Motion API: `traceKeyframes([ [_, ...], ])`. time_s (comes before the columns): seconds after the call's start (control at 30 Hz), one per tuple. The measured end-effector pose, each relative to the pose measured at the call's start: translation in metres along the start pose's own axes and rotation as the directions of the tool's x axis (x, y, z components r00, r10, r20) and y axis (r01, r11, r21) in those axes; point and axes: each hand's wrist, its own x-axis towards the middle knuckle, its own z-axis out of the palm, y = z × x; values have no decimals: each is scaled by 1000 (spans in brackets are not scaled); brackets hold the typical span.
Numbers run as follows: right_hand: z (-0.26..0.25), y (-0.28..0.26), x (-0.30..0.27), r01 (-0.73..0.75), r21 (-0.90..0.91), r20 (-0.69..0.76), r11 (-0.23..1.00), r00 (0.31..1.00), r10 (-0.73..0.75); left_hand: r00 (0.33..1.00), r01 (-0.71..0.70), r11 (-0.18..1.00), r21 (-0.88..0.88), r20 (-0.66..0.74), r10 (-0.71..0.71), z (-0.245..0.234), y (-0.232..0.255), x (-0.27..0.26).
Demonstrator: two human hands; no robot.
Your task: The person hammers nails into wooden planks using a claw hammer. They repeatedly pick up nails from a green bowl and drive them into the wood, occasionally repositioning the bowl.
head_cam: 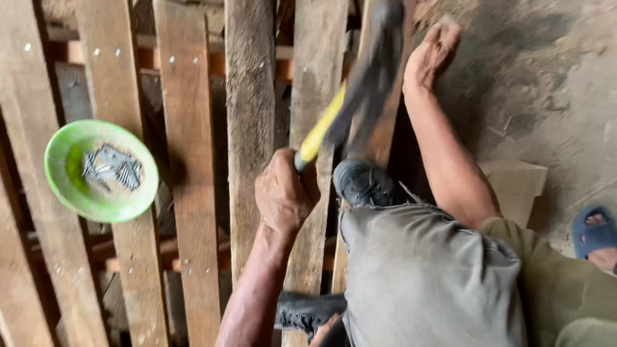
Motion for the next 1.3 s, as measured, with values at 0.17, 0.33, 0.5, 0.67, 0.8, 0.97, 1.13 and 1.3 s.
traceKeyframes([
  [0.17,-6,-107,-39,-394,-359,372,846,770,518,831,242,938,247,446,-332,49,-64,-28],
  [0.33,9,-29,-69,-365,-339,430,867,760,488,794,409,887,216,395,-462,7,-17,2],
  [0.5,10,-79,-60,-114,-537,365,836,862,352,949,153,986,68,267,-165,69,-67,-59],
  [0.67,15,-95,-64,-324,-363,439,873,767,468,695,552,809,203,423,-581,30,-46,-15],
  [0.8,5,-85,-69,-338,-331,446,881,767,462,985,170,981,-92,-23,-173,42,-26,-41],
  [0.97,0,-79,-62,-208,-423,381,882,842,381,653,495,827,266,514,-556,54,-37,-37],
  [1.13,15,-91,-60,-109,-551,348,827,871,347,976,200,954,224,38,-214,67,-43,-53],
  [1.3,12,-78,-61,-442,-324,397,836,739,544,833,339,894,294,348,-431,66,-41,-49],
])
